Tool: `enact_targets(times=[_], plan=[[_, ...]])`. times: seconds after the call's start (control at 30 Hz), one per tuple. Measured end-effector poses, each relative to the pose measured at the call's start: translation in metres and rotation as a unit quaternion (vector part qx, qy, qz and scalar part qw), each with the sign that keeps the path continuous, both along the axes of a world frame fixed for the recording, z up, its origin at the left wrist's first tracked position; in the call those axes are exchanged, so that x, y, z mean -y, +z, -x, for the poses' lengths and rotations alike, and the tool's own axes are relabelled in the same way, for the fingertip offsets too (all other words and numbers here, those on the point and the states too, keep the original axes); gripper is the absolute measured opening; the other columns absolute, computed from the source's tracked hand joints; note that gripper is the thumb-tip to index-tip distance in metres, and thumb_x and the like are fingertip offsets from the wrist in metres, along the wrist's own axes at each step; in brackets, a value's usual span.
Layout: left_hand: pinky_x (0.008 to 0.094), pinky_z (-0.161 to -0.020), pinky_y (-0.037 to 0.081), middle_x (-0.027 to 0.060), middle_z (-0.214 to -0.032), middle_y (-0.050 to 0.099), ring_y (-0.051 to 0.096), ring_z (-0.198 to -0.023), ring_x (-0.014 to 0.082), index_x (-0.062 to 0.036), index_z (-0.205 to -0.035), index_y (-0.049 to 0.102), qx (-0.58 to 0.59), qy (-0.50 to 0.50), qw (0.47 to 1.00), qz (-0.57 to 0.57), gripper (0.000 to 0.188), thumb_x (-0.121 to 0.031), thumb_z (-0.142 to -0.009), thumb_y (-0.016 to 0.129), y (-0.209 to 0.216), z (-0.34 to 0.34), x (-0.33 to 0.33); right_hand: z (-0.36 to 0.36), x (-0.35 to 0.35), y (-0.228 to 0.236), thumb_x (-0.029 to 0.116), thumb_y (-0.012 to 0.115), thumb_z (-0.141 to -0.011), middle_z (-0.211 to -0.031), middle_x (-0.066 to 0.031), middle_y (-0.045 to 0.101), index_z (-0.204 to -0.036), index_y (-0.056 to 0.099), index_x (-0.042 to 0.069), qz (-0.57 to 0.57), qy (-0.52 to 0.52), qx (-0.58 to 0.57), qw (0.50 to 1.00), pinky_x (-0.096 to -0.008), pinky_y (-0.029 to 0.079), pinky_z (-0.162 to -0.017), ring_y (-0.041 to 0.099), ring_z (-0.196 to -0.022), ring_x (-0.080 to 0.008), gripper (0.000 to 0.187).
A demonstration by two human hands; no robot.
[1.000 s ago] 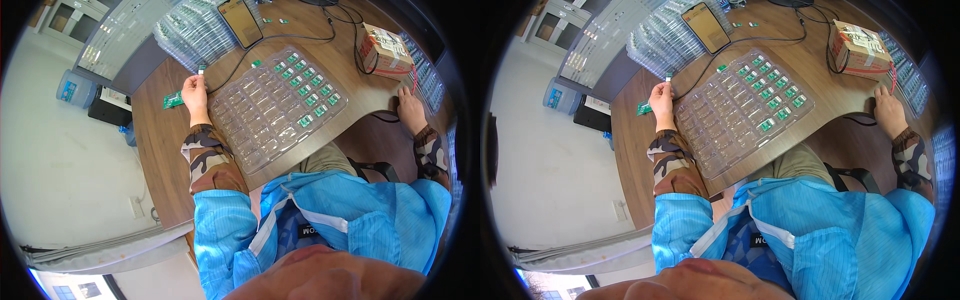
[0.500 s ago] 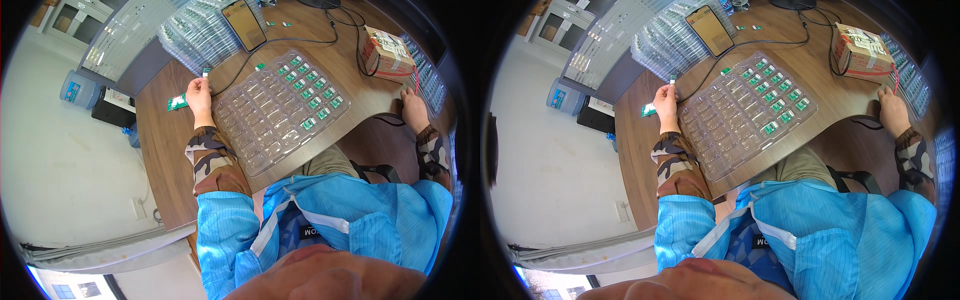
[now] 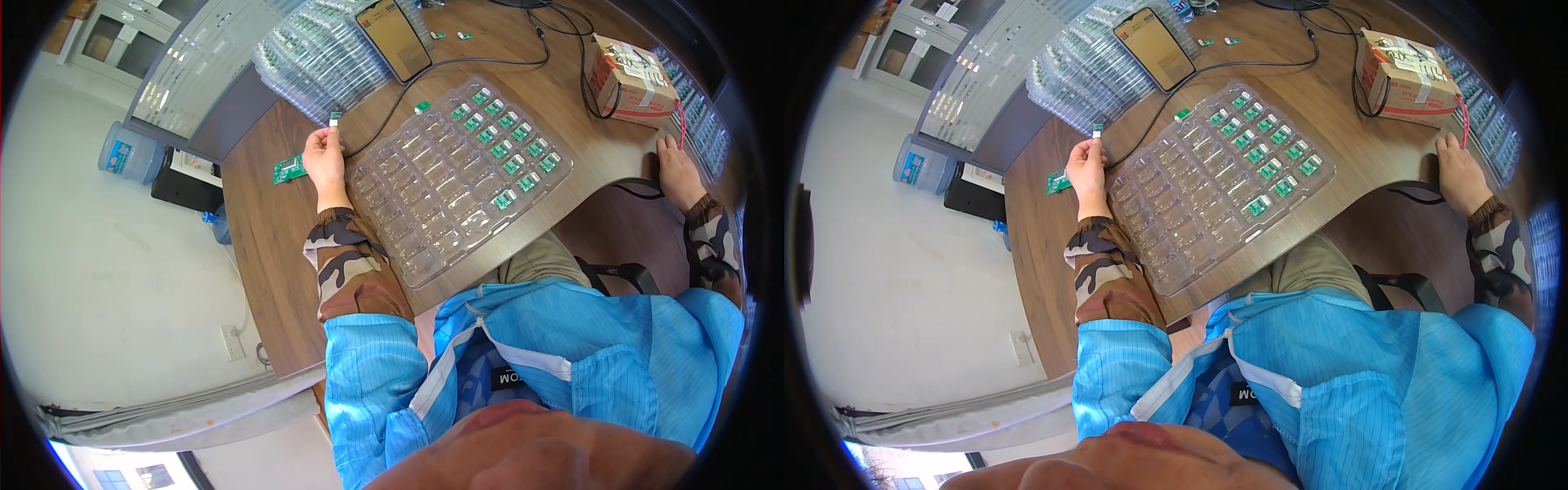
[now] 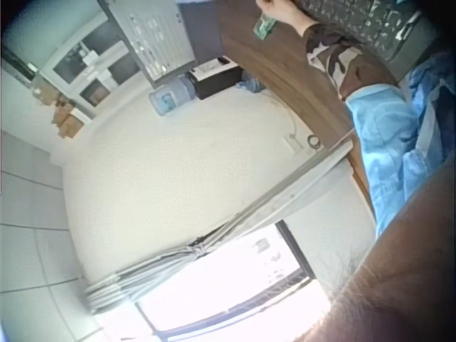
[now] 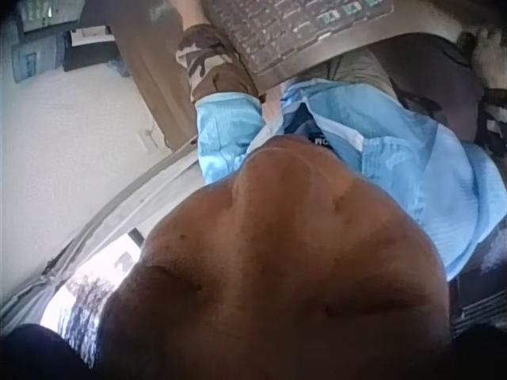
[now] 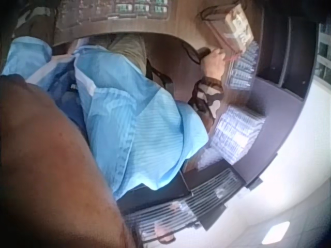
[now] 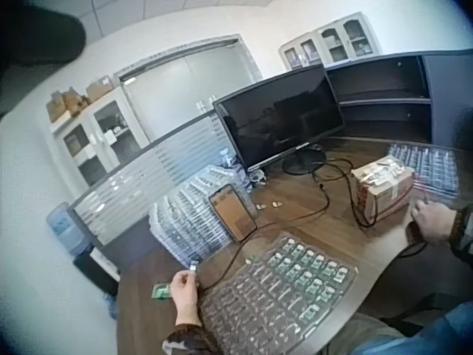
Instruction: Sort and place small electronic PCB components into a grid tray.
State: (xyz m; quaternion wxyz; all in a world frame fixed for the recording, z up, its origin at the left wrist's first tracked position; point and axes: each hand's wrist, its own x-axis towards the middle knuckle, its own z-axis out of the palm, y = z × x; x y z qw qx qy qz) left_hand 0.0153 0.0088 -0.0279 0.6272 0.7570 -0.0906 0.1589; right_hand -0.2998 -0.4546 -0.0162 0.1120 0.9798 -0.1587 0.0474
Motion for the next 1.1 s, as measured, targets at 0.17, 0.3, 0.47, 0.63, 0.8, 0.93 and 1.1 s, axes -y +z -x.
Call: enact_targets(times=[0.17,0.3,0.47,0.63,0.8,0.93,1.1], plan=[[0.0173,-0.046,0.037,-0.0018,-0.061,0.052,0.045,-0.050,0.0034,-0.0003,-0.079,0.056,-0.005,-0.007,1.000,0.000,0.013,-0.013,-0.078,0.059,0.000,0.001,0.001,0.005,-0.001,0.000,-0.002,0.050,-0.068,-0.093,-0.0187,0.046,-0.093,0.042,-0.002,0.022,0.005,0.005,1.000,-0.0373,0.045,-0.068,0.054,-0.078,-0.0335,0.026],[0.0170,-0.047,0.037,-0.0018,-0.062,0.053,0.045,-0.051,0.0033,-0.0003,-0.079,0.056,-0.004,-0.007,1.000,-0.003,0.013,-0.013,-0.078,0.059,0.002,0.002,0.004,-0.010,-0.060,0.058,0.012,0.063,-0.067,-0.093,-0.0152,0.050,-0.094,0.045,0.000,0.107,-0.020,0.039,0.993,-0.0332,0.047,-0.056,0.057,-0.066,-0.0270,0.035],[0.0161,-0.048,0.036,-0.0017,-0.063,0.053,0.045,-0.052,0.0032,-0.0003,-0.079,0.055,-0.012,-0.007,1.000,0.018,0.012,-0.012,-0.079,0.059,0.005,0.007,-0.002,-0.089,-0.138,0.105,0.016,0.054,-0.077,-0.078,-0.0102,0.054,-0.086,0.051,0.006,-0.028,0.206,0.177,0.962,-0.0350,0.045,-0.055,0.056,-0.067,-0.0271,0.014],[0.0152,-0.048,0.035,-0.0023,-0.063,0.052,0.044,-0.052,0.0027,-0.0005,-0.079,0.055,-0.031,-0.007,0.999,0.000,0.011,-0.011,-0.079,0.058,0.011,0.010,0.005,-0.206,-0.177,0.100,0.016,0.058,-0.074,-0.112,-0.0152,0.048,-0.097,0.050,0.002,-0.194,0.397,0.256,0.860,-0.0336,0.043,-0.076,0.049,-0.098,-0.0284,0.028],[0.0153,-0.049,0.036,-0.0022,-0.065,0.052,0.044,-0.054,0.0025,-0.0003,-0.081,0.055,-0.041,0.000,0.999,-0.008,0.011,-0.011,-0.080,0.058,0.013,0.014,0.006,-0.272,-0.185,0.069,0.023,0.058,-0.075,-0.126,-0.0219,0.031,-0.101,0.043,-0.002,-0.157,0.417,0.317,0.837,-0.0435,0.031,-0.093,0.030,-0.115,-0.0371,0.039],[0.0156,-0.049,0.036,-0.0023,-0.066,0.052,0.044,-0.054,0.0028,-0.0005,-0.081,0.055,-0.042,0.006,0.999,-0.027,0.012,-0.012,-0.079,0.058,0.015,0.017,0.005,-0.286,-0.188,0.069,0.029,0.057,-0.076,-0.128,-0.0241,0.027,-0.101,0.043,-0.004,-0.137,0.407,0.330,0.841,-0.0458,0.023,-0.097,0.027,-0.117,-0.0388,0.044],[0.0158,-0.049,0.037,-0.0025,-0.065,0.052,0.045,-0.053,0.0029,-0.0009,-0.081,0.055,-0.047,0.019,0.998,-0.034,0.012,-0.012,-0.079,0.059,0.015,0.019,0.004,-0.297,-0.192,0.067,0.031,0.055,-0.077,-0.129,-0.0233,0.026,-0.101,0.043,-0.004,-0.134,0.408,0.322,0.844,-0.0474,0.022,-0.097,0.025,-0.119,-0.0380,0.044]])
